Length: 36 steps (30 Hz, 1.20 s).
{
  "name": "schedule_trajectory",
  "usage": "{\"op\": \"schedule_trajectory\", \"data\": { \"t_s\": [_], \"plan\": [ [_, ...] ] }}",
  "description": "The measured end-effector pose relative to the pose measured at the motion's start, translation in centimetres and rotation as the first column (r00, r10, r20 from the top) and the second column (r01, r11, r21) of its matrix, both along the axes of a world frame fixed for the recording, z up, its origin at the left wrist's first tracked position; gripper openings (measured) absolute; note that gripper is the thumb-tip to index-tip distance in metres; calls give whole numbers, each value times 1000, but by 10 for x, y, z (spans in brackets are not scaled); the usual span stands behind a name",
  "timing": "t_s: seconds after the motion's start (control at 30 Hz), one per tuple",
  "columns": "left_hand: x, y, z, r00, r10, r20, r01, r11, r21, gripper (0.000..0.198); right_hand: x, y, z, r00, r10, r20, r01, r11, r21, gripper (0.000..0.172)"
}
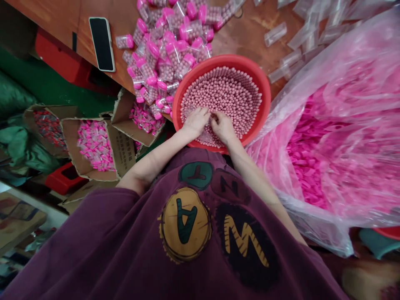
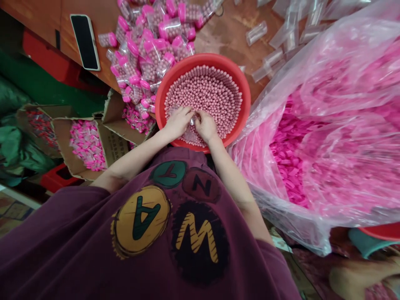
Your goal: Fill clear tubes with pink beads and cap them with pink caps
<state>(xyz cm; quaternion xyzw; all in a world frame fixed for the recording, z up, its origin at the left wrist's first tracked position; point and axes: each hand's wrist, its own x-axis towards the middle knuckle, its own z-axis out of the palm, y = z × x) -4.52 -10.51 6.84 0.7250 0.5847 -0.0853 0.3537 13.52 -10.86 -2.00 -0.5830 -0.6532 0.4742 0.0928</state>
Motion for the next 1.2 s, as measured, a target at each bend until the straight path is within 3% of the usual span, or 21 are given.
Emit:
{"op": "schedule_trajectory", "data": {
  "t_s": [0.07,0.2,0.3,0.43,0.5,0.63,0.7,0.73,0.83,0.93,1.03,1.13,1.2],
  "plan": [
    [14,11,-1,997,-56,-46,53,997,-57,53,0,-3,-1,999,-36,-24,36,999,1,44],
    [11,20,-5,996,-64,-69,59,996,-64,43,2,-7,-11,970,-210,-121,201,976,-84,48],
    [8,22,-7,995,-98,-5,98,994,-43,42,2,-5,-20,889,-410,-203,358,900,-249,47],
    [15,27,-3,984,-175,35,177,979,-97,44,0,-3,-14,774,-572,-271,487,812,-321,25],
    [18,31,2,983,-184,-26,180,977,-113,41,1,-9,2,753,-593,-284,528,803,-276,21],
    [19,37,0,970,-164,-179,156,986,-60,48,35,-36,41,770,-545,-332,550,831,-87,37],
    [27,34,-11,977,-130,-166,125,991,-41,52,77,-51,52,761,-584,-282,623,779,71,41],
    [33,31,-19,987,-100,-128,97,995,-34,51,104,-57,53,736,-640,-222,675,719,166,41],
    [57,19,-40,999,12,40,-11,1000,-23,43,188,-62,38,560,-829,3,774,524,357,43],
    [72,15,-50,979,48,196,-44,999,-25,34,241,-48,4,512,-837,195,752,546,368,30],
    [67,20,-46,957,90,276,-79,996,-50,33,247,-26,-25,459,-856,240,782,517,347,14],
    [50,24,-32,907,215,363,-176,975,-139,42,234,-15,-31,402,-888,224,816,458,352,40],
    [38,24,-22,817,348,460,-235,929,-285,43,232,-17,-23,383,-901,203,825,433,363,50]
  ]
}}
